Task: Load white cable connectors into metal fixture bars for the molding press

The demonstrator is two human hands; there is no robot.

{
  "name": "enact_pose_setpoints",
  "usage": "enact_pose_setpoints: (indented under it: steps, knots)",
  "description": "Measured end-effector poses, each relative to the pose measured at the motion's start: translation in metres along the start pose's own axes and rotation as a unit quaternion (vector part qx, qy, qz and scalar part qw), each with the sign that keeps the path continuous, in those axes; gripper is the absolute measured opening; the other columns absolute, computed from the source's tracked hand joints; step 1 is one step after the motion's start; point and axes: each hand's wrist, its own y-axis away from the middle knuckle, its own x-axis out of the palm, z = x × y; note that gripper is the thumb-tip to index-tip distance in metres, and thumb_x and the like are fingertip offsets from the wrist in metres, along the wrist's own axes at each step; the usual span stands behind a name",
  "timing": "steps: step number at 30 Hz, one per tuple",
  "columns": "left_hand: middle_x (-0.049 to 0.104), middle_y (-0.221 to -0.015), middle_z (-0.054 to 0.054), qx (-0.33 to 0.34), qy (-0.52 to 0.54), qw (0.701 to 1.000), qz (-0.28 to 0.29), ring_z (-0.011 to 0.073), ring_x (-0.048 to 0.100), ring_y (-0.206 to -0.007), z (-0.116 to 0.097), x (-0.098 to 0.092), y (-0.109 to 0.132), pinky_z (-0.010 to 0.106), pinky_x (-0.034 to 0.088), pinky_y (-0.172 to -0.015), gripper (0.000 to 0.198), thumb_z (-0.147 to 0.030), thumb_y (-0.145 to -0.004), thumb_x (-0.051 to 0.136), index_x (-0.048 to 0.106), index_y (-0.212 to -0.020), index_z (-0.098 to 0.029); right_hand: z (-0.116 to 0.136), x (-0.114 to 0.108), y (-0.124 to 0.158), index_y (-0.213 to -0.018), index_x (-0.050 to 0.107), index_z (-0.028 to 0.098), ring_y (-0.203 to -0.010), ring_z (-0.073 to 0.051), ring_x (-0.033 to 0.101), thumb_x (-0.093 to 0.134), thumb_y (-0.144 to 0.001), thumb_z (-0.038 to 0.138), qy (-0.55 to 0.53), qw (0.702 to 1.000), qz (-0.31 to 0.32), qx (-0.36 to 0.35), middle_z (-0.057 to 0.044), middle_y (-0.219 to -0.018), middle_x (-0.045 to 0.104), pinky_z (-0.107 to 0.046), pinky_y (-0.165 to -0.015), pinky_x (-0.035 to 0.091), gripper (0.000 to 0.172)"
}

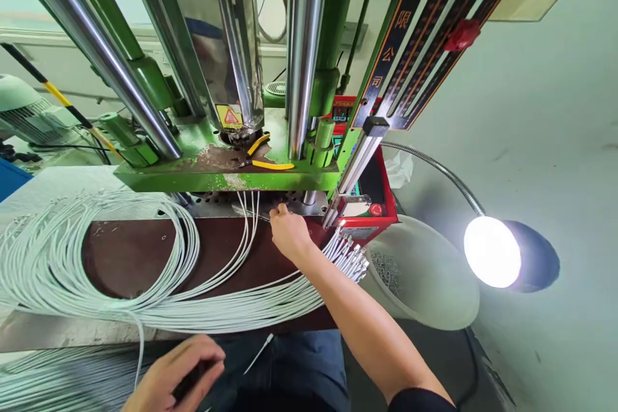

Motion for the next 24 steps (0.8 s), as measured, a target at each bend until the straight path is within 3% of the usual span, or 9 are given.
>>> enact_pose_setpoints:
  steps: [2, 4, 8, 12, 16, 19, 24]
  knots:
    - [0.069, -0.088, 0.004, 0.046, -0.029, 0.995, -0.084, 0.0164, 0.065, -0.083, 0.003, -0.010, -0.003, 0.024, 0.053, -0.078, 0.016, -0.028, -0.092, 0.047, 0.063, -0.092, -0.024, -0.010, 0.006, 0.014, -0.119, 0.054, 0.012, -0.094, -0.024, 0.066, 0.050, -0.092, 0.018, 0.005, 1.000, 0.003, 0.006, -0.016, -0.119, 0.055, -0.032, -0.076, 0.051, 0.028]
    - [0.069, -0.087, 0.004, 0.078, -0.070, 0.986, -0.131, 0.0163, 0.065, -0.082, 0.006, -0.019, -0.008, 0.024, 0.052, -0.077, 0.016, -0.026, -0.092, 0.047, 0.062, -0.092, -0.024, -0.020, 0.008, 0.028, -0.122, 0.053, 0.013, -0.093, -0.024, 0.066, 0.047, -0.093, 0.017, 0.006, 1.000, 0.003, 0.018, -0.016, -0.119, 0.055, -0.032, -0.074, 0.051, 0.030]
    - [0.068, -0.088, 0.006, 0.128, -0.151, 0.969, -0.145, 0.0173, 0.065, -0.084, 0.012, -0.028, -0.031, 0.027, 0.051, -0.080, 0.019, -0.024, -0.093, 0.043, 0.062, -0.092, -0.021, -0.035, 0.008, 0.043, -0.126, 0.053, 0.014, -0.093, -0.022, 0.066, 0.043, -0.094, 0.015, -0.006, 0.999, -0.006, 0.042, -0.014, -0.118, 0.056, -0.030, -0.074, 0.050, 0.033]
    - [0.068, -0.093, 0.008, 0.089, -0.241, 0.965, -0.057, 0.0213, 0.065, -0.088, 0.008, -0.025, -0.064, 0.034, 0.050, -0.081, 0.027, -0.019, -0.093, 0.037, 0.064, -0.094, -0.019, -0.041, -0.001, 0.060, -0.127, 0.053, 0.016, -0.100, -0.020, 0.063, 0.044, -0.096, 0.022, -0.044, 0.996, -0.046, 0.057, -0.011, -0.120, 0.056, -0.029, -0.081, 0.049, 0.033]
    - [0.068, -0.098, 0.009, -0.004, -0.290, 0.955, 0.063, 0.0232, 0.064, -0.091, -0.007, -0.029, -0.088, 0.034, 0.048, -0.080, 0.019, -0.018, -0.089, 0.045, 0.063, -0.094, -0.018, -0.039, -0.011, 0.100, -0.119, 0.059, 0.019, -0.095, -0.016, 0.064, 0.046, -0.097, 0.030, -0.192, 0.974, -0.116, -0.022, -0.007, -0.112, 0.063, -0.028, -0.083, 0.049, 0.028]
    - [0.069, -0.093, 0.007, -0.051, -0.303, 0.943, 0.130, 0.0214, 0.064, -0.084, -0.016, -0.038, -0.099, 0.031, 0.045, -0.073, 0.011, -0.022, -0.087, 0.050, 0.061, -0.085, -0.020, -0.036, -0.013, 0.132, -0.113, 0.062, 0.022, -0.091, -0.014, 0.065, 0.048, -0.097, 0.031, -0.274, 0.954, -0.087, -0.090, -0.005, -0.106, 0.066, -0.025, -0.080, 0.049, 0.024]
    - [0.067, -0.087, 0.003, -0.040, -0.296, 0.936, 0.184, 0.0186, 0.064, -0.080, -0.022, -0.050, -0.106, 0.028, 0.042, -0.070, 0.017, -0.019, -0.085, 0.045, 0.056, -0.073, -0.022, -0.039, -0.001, 0.154, -0.110, 0.063, 0.022, -0.086, -0.015, 0.065, 0.048, -0.097, 0.032, -0.305, 0.947, -0.059, -0.077, -0.004, -0.100, 0.068, -0.026, -0.078, 0.047, 0.022]
